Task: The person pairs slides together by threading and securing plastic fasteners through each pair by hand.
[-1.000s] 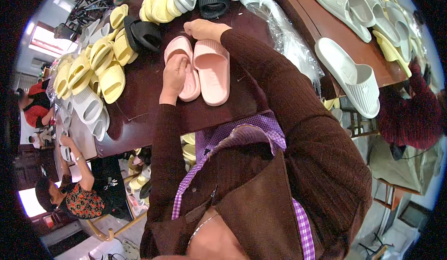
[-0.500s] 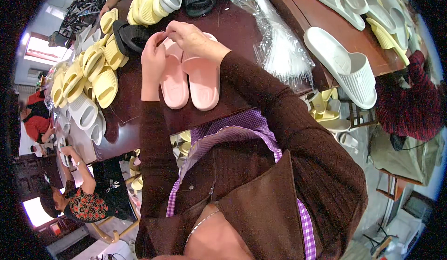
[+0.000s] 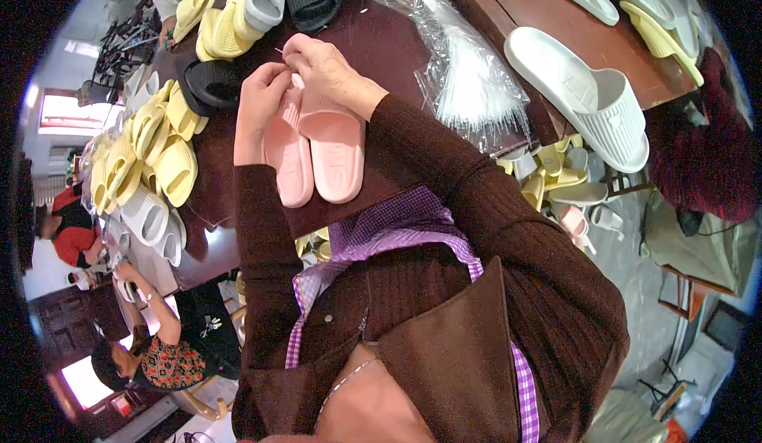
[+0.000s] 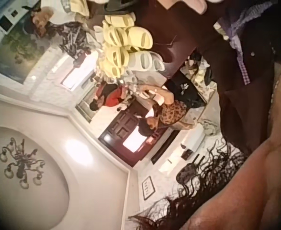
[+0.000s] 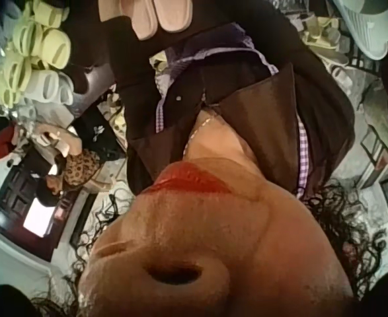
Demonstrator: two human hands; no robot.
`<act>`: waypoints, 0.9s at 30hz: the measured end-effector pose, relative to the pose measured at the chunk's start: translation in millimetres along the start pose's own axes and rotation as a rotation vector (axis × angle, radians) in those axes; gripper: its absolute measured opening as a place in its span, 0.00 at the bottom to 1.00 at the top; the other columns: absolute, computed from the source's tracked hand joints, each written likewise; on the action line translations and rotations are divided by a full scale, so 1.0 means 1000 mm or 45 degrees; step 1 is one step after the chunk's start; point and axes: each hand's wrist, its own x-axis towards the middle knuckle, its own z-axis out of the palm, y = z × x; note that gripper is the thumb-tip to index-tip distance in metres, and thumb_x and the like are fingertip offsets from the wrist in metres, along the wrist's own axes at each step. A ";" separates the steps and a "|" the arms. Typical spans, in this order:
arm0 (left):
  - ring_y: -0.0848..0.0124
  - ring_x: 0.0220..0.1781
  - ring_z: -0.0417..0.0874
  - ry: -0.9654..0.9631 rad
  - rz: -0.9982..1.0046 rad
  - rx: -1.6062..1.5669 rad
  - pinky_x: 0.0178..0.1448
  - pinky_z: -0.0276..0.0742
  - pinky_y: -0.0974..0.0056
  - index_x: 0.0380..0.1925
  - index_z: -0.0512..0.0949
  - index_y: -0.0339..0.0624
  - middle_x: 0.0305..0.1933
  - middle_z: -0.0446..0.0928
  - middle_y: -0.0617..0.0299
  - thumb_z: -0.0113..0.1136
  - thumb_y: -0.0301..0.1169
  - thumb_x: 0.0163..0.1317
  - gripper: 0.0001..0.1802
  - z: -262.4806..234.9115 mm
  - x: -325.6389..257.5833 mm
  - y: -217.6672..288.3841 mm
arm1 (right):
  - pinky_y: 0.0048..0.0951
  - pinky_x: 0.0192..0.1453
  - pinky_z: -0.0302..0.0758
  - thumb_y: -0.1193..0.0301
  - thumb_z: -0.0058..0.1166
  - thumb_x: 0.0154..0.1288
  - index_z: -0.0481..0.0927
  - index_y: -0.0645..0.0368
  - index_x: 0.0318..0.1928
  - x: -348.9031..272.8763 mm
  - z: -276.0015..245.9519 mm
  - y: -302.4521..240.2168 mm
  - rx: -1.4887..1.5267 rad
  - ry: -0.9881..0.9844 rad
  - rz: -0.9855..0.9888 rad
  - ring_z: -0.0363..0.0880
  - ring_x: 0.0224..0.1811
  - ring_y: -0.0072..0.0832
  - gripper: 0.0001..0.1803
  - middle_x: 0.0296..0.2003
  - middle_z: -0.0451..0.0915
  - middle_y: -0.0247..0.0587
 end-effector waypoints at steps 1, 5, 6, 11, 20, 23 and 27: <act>0.78 0.23 0.75 0.041 -0.029 -0.054 0.27 0.70 0.72 0.38 0.77 0.32 0.26 0.78 0.63 0.55 0.27 0.60 0.09 0.003 -0.003 0.000 | 0.27 0.39 0.75 0.74 0.50 0.65 0.74 0.63 0.41 -0.001 -0.002 0.000 0.062 0.007 0.068 0.78 0.34 0.26 0.06 0.30 0.79 0.39; 0.83 0.19 0.69 0.135 -0.105 -0.321 0.22 0.62 0.76 0.36 0.78 0.35 0.22 0.74 0.69 0.57 0.29 0.62 0.08 0.010 -0.009 -0.003 | 0.22 0.38 0.74 0.74 0.51 0.64 0.75 0.64 0.40 0.000 -0.010 0.000 0.191 0.030 0.173 0.76 0.33 0.19 0.07 0.29 0.79 0.33; 0.85 0.18 0.67 0.166 -0.128 -0.430 0.21 0.59 0.77 0.36 0.79 0.37 0.21 0.72 0.71 0.57 0.29 0.63 0.07 0.011 -0.009 -0.005 | 0.21 0.37 0.74 0.74 0.52 0.64 0.76 0.65 0.40 0.001 -0.012 0.001 0.223 0.033 0.190 0.75 0.32 0.18 0.07 0.29 0.79 0.32; 0.84 0.16 0.63 0.224 -0.172 -0.603 0.19 0.58 0.77 0.35 0.78 0.38 0.19 0.70 0.71 0.58 0.29 0.63 0.06 0.001 -0.011 -0.009 | 0.27 0.39 0.76 0.72 0.52 0.62 0.78 0.65 0.39 0.002 -0.013 -0.010 0.183 0.018 0.180 0.79 0.34 0.24 0.08 0.30 0.81 0.41; 0.82 0.15 0.62 0.255 -0.165 -0.924 0.19 0.58 0.77 0.36 0.76 0.39 0.20 0.71 0.68 0.57 0.28 0.63 0.05 0.002 -0.015 -0.012 | 0.23 0.35 0.75 0.73 0.54 0.61 0.80 0.64 0.37 -0.003 -0.012 -0.015 -0.044 -0.082 0.096 0.77 0.30 0.19 0.08 0.27 0.81 0.38; 0.81 0.15 0.63 0.269 -0.165 -0.930 0.20 0.58 0.77 0.35 0.76 0.39 0.22 0.72 0.67 0.56 0.29 0.63 0.05 0.002 -0.016 -0.011 | 0.24 0.35 0.75 0.73 0.55 0.59 0.81 0.64 0.36 -0.003 -0.013 -0.015 -0.107 -0.065 0.078 0.79 0.29 0.22 0.07 0.27 0.81 0.40; 0.80 0.17 0.65 0.220 -0.177 -0.988 0.21 0.60 0.76 0.35 0.76 0.39 0.25 0.74 0.65 0.56 0.29 0.62 0.05 -0.001 -0.016 -0.013 | 0.34 0.40 0.77 0.72 0.53 0.58 0.81 0.62 0.36 -0.001 -0.014 -0.013 -0.108 -0.094 0.052 0.81 0.34 0.40 0.08 0.31 0.81 0.48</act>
